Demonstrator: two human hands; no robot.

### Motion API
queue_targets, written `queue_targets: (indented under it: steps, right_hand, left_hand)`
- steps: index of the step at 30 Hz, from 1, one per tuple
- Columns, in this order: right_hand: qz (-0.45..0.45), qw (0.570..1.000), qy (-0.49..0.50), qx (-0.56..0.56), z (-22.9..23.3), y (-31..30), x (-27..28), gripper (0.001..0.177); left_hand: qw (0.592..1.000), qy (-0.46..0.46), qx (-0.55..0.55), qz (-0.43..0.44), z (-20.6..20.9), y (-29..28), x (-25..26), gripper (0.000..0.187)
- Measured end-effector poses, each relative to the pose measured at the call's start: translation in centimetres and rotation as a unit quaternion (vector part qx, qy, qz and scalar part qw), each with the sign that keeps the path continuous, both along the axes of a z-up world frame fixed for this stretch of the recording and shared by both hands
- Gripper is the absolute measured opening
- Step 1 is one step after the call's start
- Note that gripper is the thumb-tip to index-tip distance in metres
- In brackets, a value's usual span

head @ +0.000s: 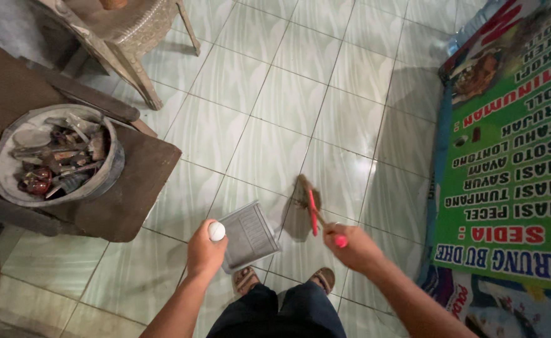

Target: The person sweeps debris from the floor into a dustpan by hand and with a broom, moving around chairs and furniture to gather the dirt.

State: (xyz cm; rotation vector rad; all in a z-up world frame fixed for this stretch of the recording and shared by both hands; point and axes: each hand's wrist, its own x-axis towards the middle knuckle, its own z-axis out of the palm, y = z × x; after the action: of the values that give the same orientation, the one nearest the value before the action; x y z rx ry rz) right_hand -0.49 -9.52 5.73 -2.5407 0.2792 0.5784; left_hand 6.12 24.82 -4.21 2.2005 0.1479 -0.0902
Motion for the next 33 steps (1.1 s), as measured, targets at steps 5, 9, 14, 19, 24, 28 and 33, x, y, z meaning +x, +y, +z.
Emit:
queue_targets:
  steps: [5, 9, 14, 19, 24, 28, 33]
  right_hand:
    - [-0.016, 0.999, 0.035, 0.020, 6.9, -2.6, 2.7, 0.027]
    - [0.013, 1.000, -0.004, 0.011, 7.9, -2.3, 4.3, 0.028]
    - [-0.063, 0.989, -0.122, 0.061, 0.7, -2.7, 4.8, 0.030]
    - [-0.105, 0.987, -0.117, 0.037, -4.9, -3.6, 2.0, 0.030]
    - [0.026, 0.999, -0.045, 0.002, -1.8, -4.8, 1.0, 0.029]
    - [0.083, 0.995, 0.046, -0.042, 1.8, -6.1, -0.7, 0.028]
    - [0.108, 0.984, 0.122, -0.068, 4.5, -8.6, -4.2, 0.030]
  left_hand:
    - [1.000, -0.013, 0.001, -0.002, -0.2, 0.1, 0.0, 0.039]
    - [1.000, -0.009, -0.002, 0.006, -0.1, -0.1, -0.2, 0.042]
    - [1.000, 0.000, -0.015, 0.014, 0.7, -0.1, -1.1, 0.042]
    - [0.999, 0.023, -0.015, 0.028, 1.2, -0.5, -1.7, 0.040]
    - [1.000, 0.014, 0.006, 0.013, 0.9, -1.9, -2.8, 0.041]
    - [1.000, -0.006, 0.016, -0.004, 0.5, -3.5, -3.7, 0.039]
    - [0.999, -0.003, 0.046, -0.012, 0.2, -6.0, -5.4, 0.041]
